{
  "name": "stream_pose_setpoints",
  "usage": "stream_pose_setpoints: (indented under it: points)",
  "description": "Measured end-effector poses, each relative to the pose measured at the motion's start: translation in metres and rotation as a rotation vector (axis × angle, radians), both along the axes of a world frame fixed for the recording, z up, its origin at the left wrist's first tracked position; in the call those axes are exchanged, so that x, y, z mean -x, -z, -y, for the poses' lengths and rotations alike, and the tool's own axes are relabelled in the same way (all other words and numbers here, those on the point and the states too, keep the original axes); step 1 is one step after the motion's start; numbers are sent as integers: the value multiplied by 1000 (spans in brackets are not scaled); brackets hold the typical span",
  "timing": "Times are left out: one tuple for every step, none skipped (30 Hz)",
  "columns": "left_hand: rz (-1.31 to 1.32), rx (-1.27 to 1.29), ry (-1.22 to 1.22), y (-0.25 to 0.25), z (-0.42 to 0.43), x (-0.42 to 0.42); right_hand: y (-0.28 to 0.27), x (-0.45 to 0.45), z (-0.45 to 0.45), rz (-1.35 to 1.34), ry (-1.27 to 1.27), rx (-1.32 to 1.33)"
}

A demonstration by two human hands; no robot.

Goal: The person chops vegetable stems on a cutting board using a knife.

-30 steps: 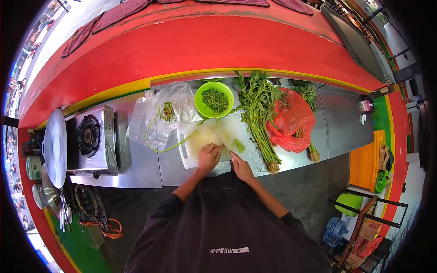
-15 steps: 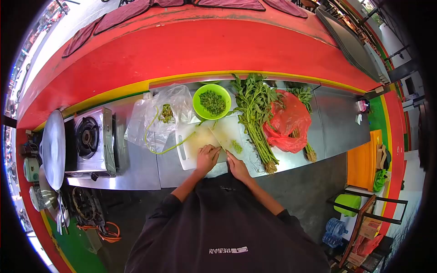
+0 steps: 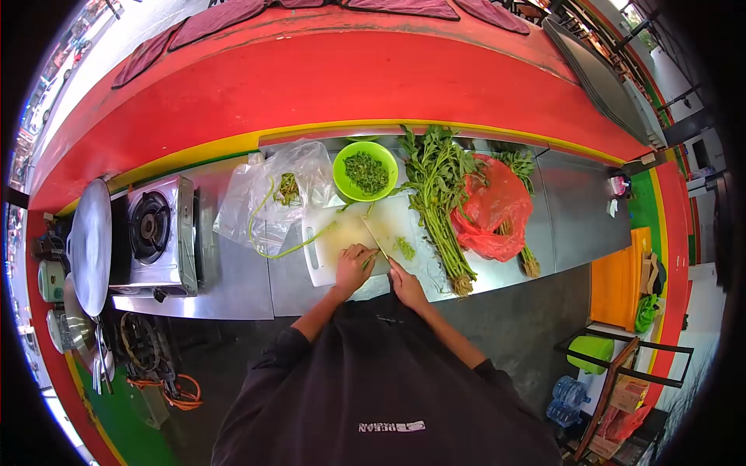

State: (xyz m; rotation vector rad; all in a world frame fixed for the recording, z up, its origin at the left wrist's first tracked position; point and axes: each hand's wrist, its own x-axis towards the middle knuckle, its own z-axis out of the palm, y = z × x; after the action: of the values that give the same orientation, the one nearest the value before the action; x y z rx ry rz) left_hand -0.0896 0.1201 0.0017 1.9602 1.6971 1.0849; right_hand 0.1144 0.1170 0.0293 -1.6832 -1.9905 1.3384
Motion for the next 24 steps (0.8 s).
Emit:
stream_pose_setpoints:
  points:
    - [1,-3,4,0,0,-1,-3,1,-2,1,4,-3]
    - [3,-4,2,-1,1,-1,-6,4,-5,12,-3,0]
    - [2,-6,-2,-1,2,1,-4,7,-6,21,-11,2]
    - [-3,-11,-3,-1,2,2,-3,7,-7,16,-12,-3]
    - [18,-10,-8,-1,2,2,-3,6,-6,-19,-16,-46]
    - [40,-9,-13,-2,1,1,-8,5,-6,-52,-20,-89]
    - [47,5,-25,-2,1,0,-14,2,-4,-50,-28,-81]
    - [49,3,-28,-1,0,1,-19,0,-3,-49,-30,-84]
    - [44,-8,-27,-1,0,1,-26,-3,-1,-20,-17,20]
    - [41,-17,-26,0,0,0,-32,-6,0,10,-2,126]
    - [54,-4,-29,1,0,-1,-25,-9,4,-40,-1,55]
    - [56,-2,-30,2,0,-1,-13,-11,10,-37,-2,56]
    - [67,5,-27,4,-1,0,-3,-10,14,-99,4,-79]
    - [77,11,-23,5,-1,0,7,-11,18,-162,10,-214]
    - [77,11,-24,6,0,1,5,-8,18,-162,9,-214]
    - [79,4,-20,6,0,1,3,-7,17,-119,14,-152]
    - [82,-4,-15,6,-1,0,2,-5,15,-76,19,-92]
    - [84,-7,-12,4,-1,0,-5,-2,9,-74,22,-96]
    - [72,-1,-4,2,1,1,-12,1,2,12,-12,-7]
    - [59,5,2,-1,2,1,-19,4,-3,97,-46,82]
    - [57,0,4,-2,2,0,-17,5,-4,95,-44,77]
    - [52,-3,9,-4,3,1,-16,7,-5,67,-43,50]
    - [46,-5,11,-6,3,2,-14,10,-7,39,-44,23]
    - [42,-10,7,-5,3,3,-8,9,-7,35,-48,18]
